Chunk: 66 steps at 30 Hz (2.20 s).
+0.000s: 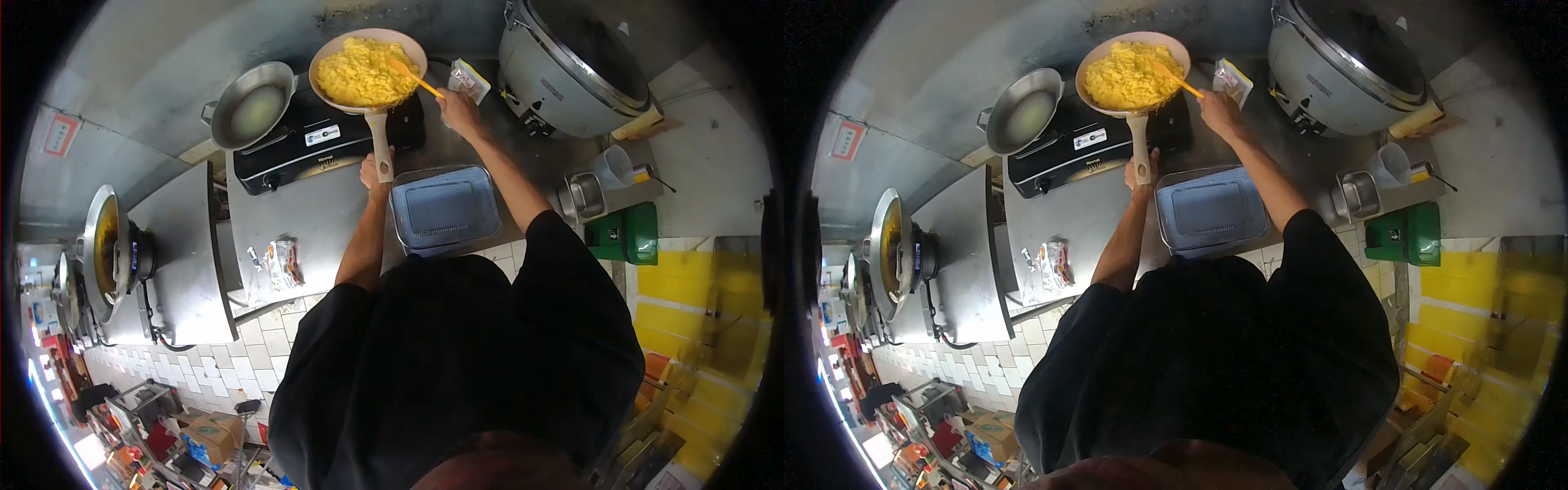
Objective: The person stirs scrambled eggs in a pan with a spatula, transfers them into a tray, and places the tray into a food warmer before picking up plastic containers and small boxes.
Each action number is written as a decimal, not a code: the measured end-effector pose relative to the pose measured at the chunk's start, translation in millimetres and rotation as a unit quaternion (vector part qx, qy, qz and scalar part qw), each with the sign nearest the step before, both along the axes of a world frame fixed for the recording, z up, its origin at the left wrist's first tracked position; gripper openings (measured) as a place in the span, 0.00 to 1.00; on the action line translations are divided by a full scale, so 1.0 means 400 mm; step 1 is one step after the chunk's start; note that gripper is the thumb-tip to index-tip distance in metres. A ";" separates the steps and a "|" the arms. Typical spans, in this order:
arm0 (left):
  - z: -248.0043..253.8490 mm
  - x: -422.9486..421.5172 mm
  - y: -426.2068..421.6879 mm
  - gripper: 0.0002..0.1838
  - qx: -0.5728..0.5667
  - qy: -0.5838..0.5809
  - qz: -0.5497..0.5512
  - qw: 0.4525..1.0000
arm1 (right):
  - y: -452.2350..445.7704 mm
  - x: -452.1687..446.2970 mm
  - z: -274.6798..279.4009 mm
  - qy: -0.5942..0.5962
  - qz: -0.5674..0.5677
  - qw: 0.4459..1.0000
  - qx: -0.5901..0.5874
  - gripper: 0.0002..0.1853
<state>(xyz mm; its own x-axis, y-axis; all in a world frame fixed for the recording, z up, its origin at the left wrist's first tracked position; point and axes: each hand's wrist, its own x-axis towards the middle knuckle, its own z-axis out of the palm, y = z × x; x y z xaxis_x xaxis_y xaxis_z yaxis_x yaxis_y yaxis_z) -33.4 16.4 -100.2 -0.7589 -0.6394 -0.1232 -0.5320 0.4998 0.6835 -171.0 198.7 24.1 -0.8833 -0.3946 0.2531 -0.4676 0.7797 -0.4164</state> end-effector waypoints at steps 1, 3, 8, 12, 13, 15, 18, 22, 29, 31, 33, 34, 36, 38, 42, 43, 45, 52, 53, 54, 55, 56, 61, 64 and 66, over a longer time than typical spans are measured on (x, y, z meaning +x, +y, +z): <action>-0.042 -0.016 -0.001 0.34 -0.030 0.024 -0.002 0.999 | 0.001 0.006 -0.007 0.017 -0.006 1.000 -0.015 0.13; -0.125 -0.050 -0.002 0.31 -0.080 0.103 -0.028 0.991 | 0.001 0.018 -0.016 0.045 -0.004 0.995 -0.088 0.12; -0.196 -0.049 -0.014 0.26 -0.038 0.297 -0.086 0.950 | -0.021 0.086 -0.055 0.075 -0.032 0.979 -0.184 0.13; 0.017 0.012 -0.094 0.27 0.281 0.197 -0.086 0.935 | -0.024 0.079 -0.082 0.045 -0.040 0.981 -0.183 0.14; 0.052 0.012 -0.104 0.27 0.501 0.170 -0.034 0.848 | -0.030 0.074 -0.083 0.062 -0.039 0.974 -0.213 0.13; 0.216 0.022 -0.076 0.28 0.609 0.131 -0.070 0.779 | -0.034 0.064 -0.099 0.066 -0.031 0.974 -0.217 0.12; 0.268 0.006 -0.047 0.21 0.668 0.084 -0.066 0.737 | -0.036 0.065 -0.101 0.039 -0.024 0.984 -0.172 0.12; 0.230 -0.013 -0.074 0.11 0.734 0.076 -0.090 0.669 | -0.060 0.097 -0.072 0.067 -0.042 0.975 -0.210 0.12; 0.253 -0.009 -0.057 0.16 0.693 0.083 -0.088 0.711 | -0.064 0.106 -0.072 0.061 -0.066 0.979 -0.185 0.11; 0.258 -0.023 -0.057 0.16 0.690 0.086 -0.104 0.711 | -0.060 0.077 -0.073 0.055 -0.064 0.987 -0.135 0.11; 0.244 -0.007 -0.059 0.17 0.707 0.105 -0.117 0.689 | -0.057 0.088 -0.082 0.084 -0.043 0.980 -0.177 0.12; 0.251 -0.011 -0.060 0.17 0.708 0.108 -0.116 0.688 | -0.058 0.105 -0.043 0.077 -0.047 0.974 -0.208 0.13; 0.255 -0.001 -0.058 0.16 0.714 0.108 -0.106 0.684 | -0.051 0.188 0.008 0.054 -0.058 0.961 -0.265 0.15; 0.267 0.010 -0.051 0.15 0.696 0.113 -0.102 0.702 | -0.023 0.270 0.000 0.010 -0.107 0.964 -0.242 0.16; 0.224 0.011 -0.053 0.13 0.714 0.142 -0.123 0.675 | 0.105 0.416 -0.135 -0.036 -0.193 0.972 -0.125 0.19; 0.238 0.016 -0.055 0.13 0.704 0.129 -0.112 0.689 | 0.145 0.440 -0.188 -0.008 -0.202 0.974 -0.106 0.20; 0.259 0.025 -0.055 0.13 0.698 0.116 -0.089 0.701 | 0.189 0.528 -0.189 -0.074 -0.266 0.961 0.003 0.20; 0.237 0.003 -0.064 0.16 0.661 0.111 -0.097 0.736 | 0.365 0.522 -0.345 0.023 -0.234 0.972 -0.008 0.16; 0.228 0.000 -0.069 0.16 0.659 0.109 -0.101 0.737 | 0.384 0.513 -0.362 0.006 -0.235 0.972 0.002 0.15; 0.231 0.001 -0.070 0.16 0.657 0.107 -0.104 0.739 | 0.398 0.505 -0.368 -0.012 -0.234 0.972 0.013 0.14; 0.234 0.004 -0.067 0.18 0.653 0.116 -0.107 0.740 | 0.411 0.491 -0.373 -0.028 -0.232 0.972 0.023 0.12; 0.239 0.005 -0.065 0.18 0.651 0.118 -0.109 0.742 | 0.421 0.474 -0.380 -0.037 -0.230 0.972 0.017 0.12; 0.278 0.051 -0.029 0.14 0.656 0.129 -0.107 0.736 | 0.451 0.426 -0.411 0.021 -0.154 0.986 -0.062 0.12; 0.315 0.086 0.017 0.12 0.680 0.137 -0.079 0.716 | 0.463 0.370 -0.429 0.006 -0.111 0.989 -0.101 0.14; 0.360 0.110 0.058 0.11 0.689 0.134 -0.060 0.710 | 0.472 0.347 -0.419 -0.027 -0.090 0.988 -0.120 0.16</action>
<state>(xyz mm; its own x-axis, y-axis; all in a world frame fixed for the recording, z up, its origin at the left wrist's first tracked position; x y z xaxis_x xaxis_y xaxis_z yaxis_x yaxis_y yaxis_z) 10.8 39.6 43.9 -0.9117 0.0196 -0.4104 -0.3013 -0.7110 0.6354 -32.3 387.5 -143.6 -0.9485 -0.1636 0.2711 -0.3021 0.7244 -0.6197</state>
